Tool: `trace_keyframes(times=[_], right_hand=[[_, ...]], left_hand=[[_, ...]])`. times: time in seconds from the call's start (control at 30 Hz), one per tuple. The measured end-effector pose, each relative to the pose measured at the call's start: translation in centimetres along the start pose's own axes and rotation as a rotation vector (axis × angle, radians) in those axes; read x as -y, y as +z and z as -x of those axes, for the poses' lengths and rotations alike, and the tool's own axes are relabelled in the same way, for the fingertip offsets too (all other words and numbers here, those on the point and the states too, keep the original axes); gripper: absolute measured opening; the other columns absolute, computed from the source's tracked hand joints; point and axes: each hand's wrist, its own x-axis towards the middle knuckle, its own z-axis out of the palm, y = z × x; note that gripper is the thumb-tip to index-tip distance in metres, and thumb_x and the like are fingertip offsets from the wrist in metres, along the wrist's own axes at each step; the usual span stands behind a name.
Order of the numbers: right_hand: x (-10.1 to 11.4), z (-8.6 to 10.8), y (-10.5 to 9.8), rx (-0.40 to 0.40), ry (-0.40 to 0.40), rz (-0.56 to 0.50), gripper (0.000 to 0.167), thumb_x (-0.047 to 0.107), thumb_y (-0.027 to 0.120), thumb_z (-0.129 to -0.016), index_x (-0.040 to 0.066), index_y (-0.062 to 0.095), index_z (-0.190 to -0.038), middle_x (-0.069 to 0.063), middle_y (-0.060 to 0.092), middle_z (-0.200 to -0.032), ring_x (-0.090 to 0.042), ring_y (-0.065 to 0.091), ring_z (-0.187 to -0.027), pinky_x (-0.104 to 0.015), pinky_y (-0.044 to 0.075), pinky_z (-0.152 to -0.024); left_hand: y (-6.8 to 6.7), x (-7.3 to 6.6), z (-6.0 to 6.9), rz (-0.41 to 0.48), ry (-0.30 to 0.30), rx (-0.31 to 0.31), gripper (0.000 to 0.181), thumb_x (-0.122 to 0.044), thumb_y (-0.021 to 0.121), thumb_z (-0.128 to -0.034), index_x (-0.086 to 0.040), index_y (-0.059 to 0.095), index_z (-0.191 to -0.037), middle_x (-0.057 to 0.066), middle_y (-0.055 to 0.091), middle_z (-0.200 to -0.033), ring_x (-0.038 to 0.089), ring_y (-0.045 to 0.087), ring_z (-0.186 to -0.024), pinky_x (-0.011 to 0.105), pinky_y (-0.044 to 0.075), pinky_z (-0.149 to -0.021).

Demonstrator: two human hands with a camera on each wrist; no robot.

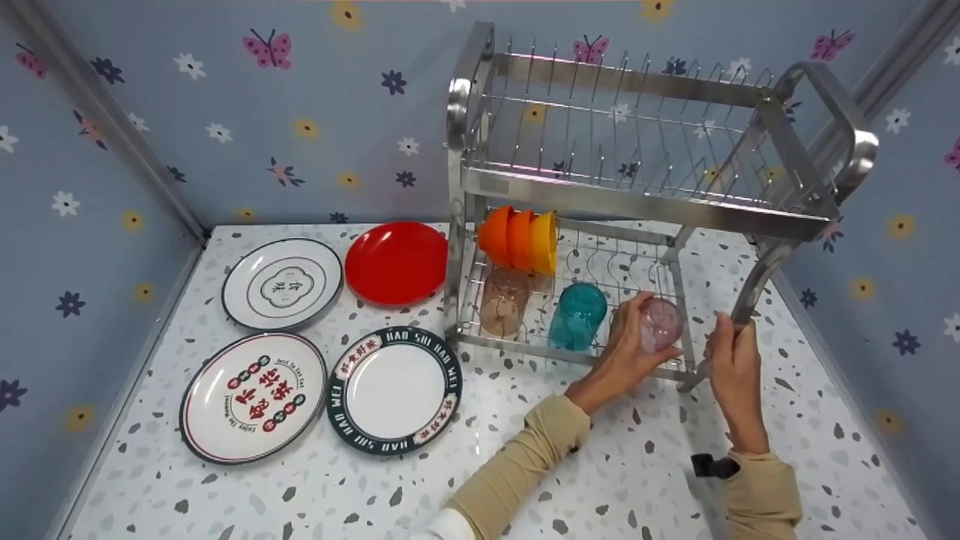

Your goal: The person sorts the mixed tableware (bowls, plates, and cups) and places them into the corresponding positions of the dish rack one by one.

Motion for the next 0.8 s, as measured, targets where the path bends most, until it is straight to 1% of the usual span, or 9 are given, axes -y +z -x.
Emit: trace_keyframes(times=[0.07,0.13,0.17,0.3,0.37,0.43,0.6,0.7,0.8], right_hand=[[-0.06,0.00,0.00,0.001,-0.006,-0.011,0.029,0.014,0.042,-0.111,-0.011,0.047,-0.098,-0.033,0.050,-0.079,-0.022,0.049,-0.064,-0.021,0.038,-0.058],[-0.09,0.00,0.03,0.002,-0.005,-0.017,0.029,0.015,0.042,-0.111,-0.011,0.047,-0.098,-0.033,0.050,-0.079,-0.021,0.049,-0.064,-0.021,0.038,-0.058],[-0.10,-0.01,0.05,0.002,-0.006,-0.020,0.029,0.014,0.042,-0.111,-0.011,0.047,-0.098,-0.034,0.049,-0.079,-0.019,0.049,-0.064,-0.021,0.038,-0.058],[-0.06,-0.02,0.06,0.009,-0.005,-0.033,0.029,0.015,0.042,-0.111,-0.012,0.047,-0.099,-0.035,0.049,-0.080,-0.023,0.049,-0.064,-0.022,0.039,-0.058],[-0.03,-0.03,0.03,0.008,-0.004,-0.033,0.030,0.015,0.043,-0.111,-0.012,0.047,-0.099,-0.035,0.049,-0.081,-0.022,0.049,-0.064,-0.022,0.038,-0.058],[0.00,-0.04,-0.03,0.005,0.001,-0.028,0.029,0.016,0.043,-0.111,-0.010,0.047,-0.099,-0.035,0.049,-0.081,-0.023,0.049,-0.065,-0.022,0.038,-0.058],[-0.17,-0.08,-0.20,0.016,-0.016,-0.007,0.029,0.014,0.041,-0.111,-0.011,0.047,-0.099,-0.034,0.049,-0.080,-0.015,0.047,-0.063,-0.021,0.037,-0.058],[-0.28,-0.06,-0.24,0.025,-0.021,-0.013,0.029,0.014,0.041,-0.111,-0.012,0.047,-0.100,-0.033,0.049,-0.080,-0.020,0.048,-0.064,-0.021,0.038,-0.059],[-0.32,-0.03,-0.25,0.028,-0.018,-0.035,0.030,0.014,0.041,-0.111,-0.013,0.047,-0.100,-0.034,0.049,-0.080,-0.025,0.048,-0.065,-0.022,0.039,-0.060]], left_hand=[[0.03,0.06,-0.01,-0.016,-0.008,0.023,0.089,-0.025,0.085,-0.0872,-0.011,0.023,-0.150,0.013,0.042,-0.143,0.020,0.044,-0.134,0.022,0.035,-0.113],[0.06,0.02,-0.02,-0.039,-0.027,0.045,0.089,-0.027,0.083,-0.0885,-0.011,0.021,-0.151,0.012,0.041,-0.144,0.019,0.043,-0.134,0.021,0.034,-0.113],[0.09,0.01,-0.03,-0.055,-0.038,0.053,0.089,-0.028,0.083,-0.0889,-0.011,0.020,-0.151,0.012,0.041,-0.144,0.018,0.043,-0.134,0.021,0.034,-0.113],[0.20,-0.12,-0.05,-0.105,-0.077,0.088,0.088,-0.031,0.080,-0.0907,-0.012,0.018,-0.151,0.011,0.040,-0.145,0.017,0.044,-0.133,0.022,0.035,-0.113],[0.22,-0.15,-0.08,-0.109,-0.091,0.097,0.088,-0.032,0.080,-0.0908,-0.012,0.018,-0.151,0.011,0.041,-0.144,0.016,0.045,-0.133,0.021,0.035,-0.113],[0.20,-0.18,-0.13,-0.099,-0.097,0.098,0.089,-0.031,0.080,-0.0907,-0.012,0.018,-0.151,0.011,0.041,-0.145,0.016,0.045,-0.132,0.021,0.035,-0.112],[0.23,-0.07,-0.37,-0.033,-0.100,0.063,0.090,-0.024,0.086,-0.0854,-0.008,0.022,-0.147,0.013,0.043,-0.142,0.016,0.048,-0.130,0.020,0.038,-0.110],[0.28,-0.06,-0.54,-0.007,-0.102,0.056,0.091,-0.022,0.089,-0.0817,-0.007,0.024,-0.144,0.014,0.044,-0.141,0.016,0.049,-0.130,0.020,0.038,-0.109],[0.34,-0.10,-0.69,-0.009,-0.116,0.068,0.092,-0.023,0.090,-0.0801,-0.006,0.026,-0.144,0.012,0.045,-0.140,0.014,0.050,-0.129,0.019,0.039,-0.109]])
